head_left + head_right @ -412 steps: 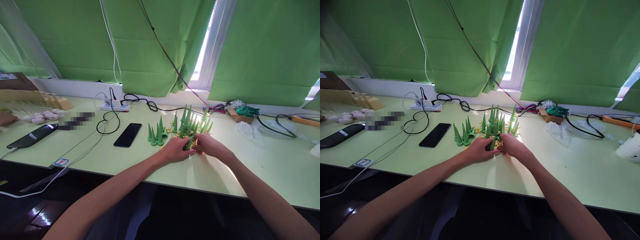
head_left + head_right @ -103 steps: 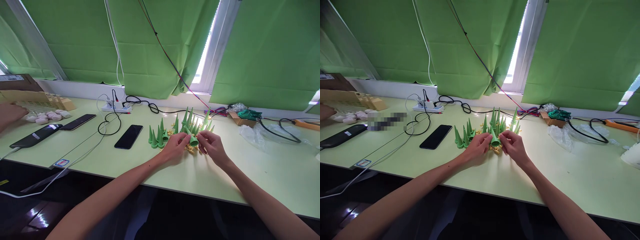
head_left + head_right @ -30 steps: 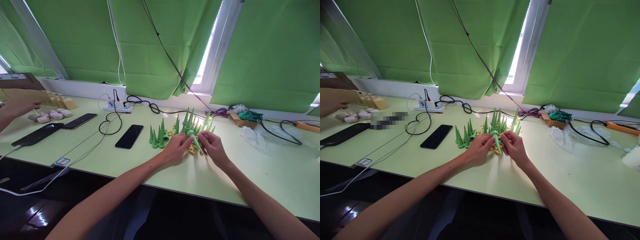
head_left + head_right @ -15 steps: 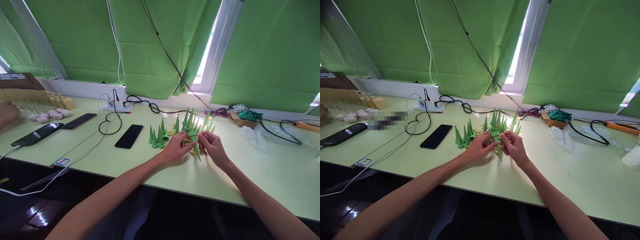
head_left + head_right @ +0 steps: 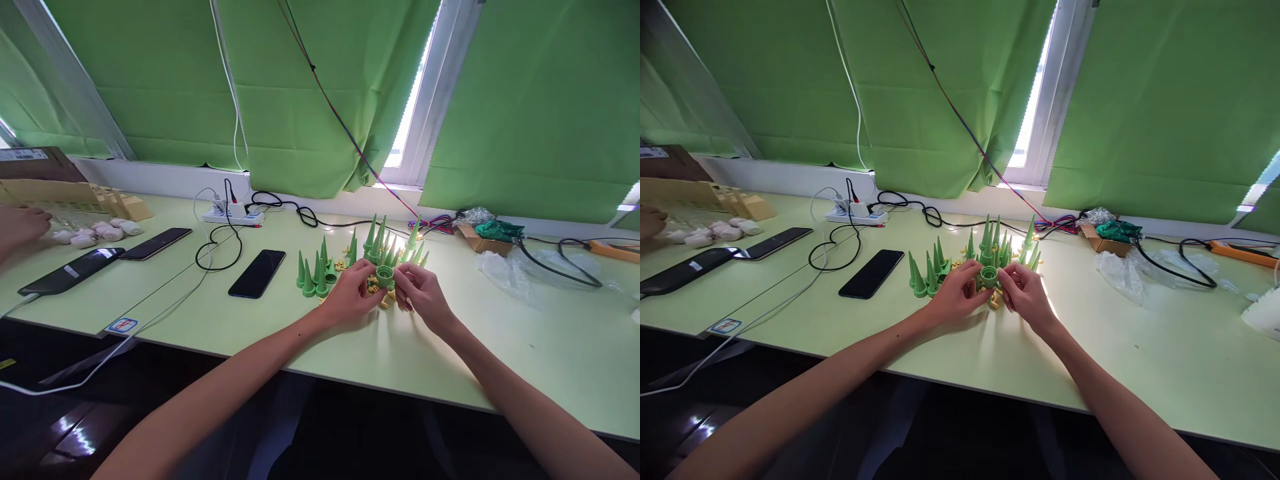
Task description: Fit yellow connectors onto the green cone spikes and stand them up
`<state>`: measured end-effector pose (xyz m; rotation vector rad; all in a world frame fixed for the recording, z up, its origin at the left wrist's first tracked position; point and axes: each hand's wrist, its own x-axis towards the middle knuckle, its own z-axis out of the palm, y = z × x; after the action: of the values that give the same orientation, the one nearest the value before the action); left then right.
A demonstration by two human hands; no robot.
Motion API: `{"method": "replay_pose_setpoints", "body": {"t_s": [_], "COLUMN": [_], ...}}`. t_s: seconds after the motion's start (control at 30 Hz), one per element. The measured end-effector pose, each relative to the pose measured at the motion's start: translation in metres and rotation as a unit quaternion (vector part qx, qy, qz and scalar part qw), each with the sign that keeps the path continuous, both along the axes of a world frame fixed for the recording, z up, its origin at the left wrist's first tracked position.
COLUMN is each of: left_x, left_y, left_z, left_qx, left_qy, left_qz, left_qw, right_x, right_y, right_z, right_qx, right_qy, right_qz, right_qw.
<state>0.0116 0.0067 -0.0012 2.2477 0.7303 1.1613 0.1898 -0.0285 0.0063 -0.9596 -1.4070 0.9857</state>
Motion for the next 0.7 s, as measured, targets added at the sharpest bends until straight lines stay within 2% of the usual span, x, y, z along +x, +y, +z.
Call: {"method": "replay_pose_setpoints", "body": {"t_s": [0.2,0.43,0.57,0.7], "left_x": [0.0002,0.0002,-0.0002,-0.0001], "left_y": [0.0019,0.0053,0.0052,0.0051], "left_z": [-0.0046,-0.0097,-0.0092,-0.0062], "left_qx": [0.018,0.061,0.043,0.003], "left_qy": [-0.018,-0.006,-0.011,-0.032], "left_qz": [-0.018,-0.004,0.016,0.063], "left_qw": [1.0,0.998,0.999,0.997], "right_x": [-0.0011,-0.0016,-0.0015,-0.0012], "right_y": [-0.0013,-0.0021,-0.0026,-0.0027], "right_z": [0.0016,0.0014,0.0014,0.001], "right_qx": [-0.007,-0.012,-0.001,0.018], "right_qy": [0.001,0.003,0.005,0.003], "right_qz": [0.007,0.012,0.009,-0.002], "right_qw": [1.0,1.0,1.0,1.0]}}
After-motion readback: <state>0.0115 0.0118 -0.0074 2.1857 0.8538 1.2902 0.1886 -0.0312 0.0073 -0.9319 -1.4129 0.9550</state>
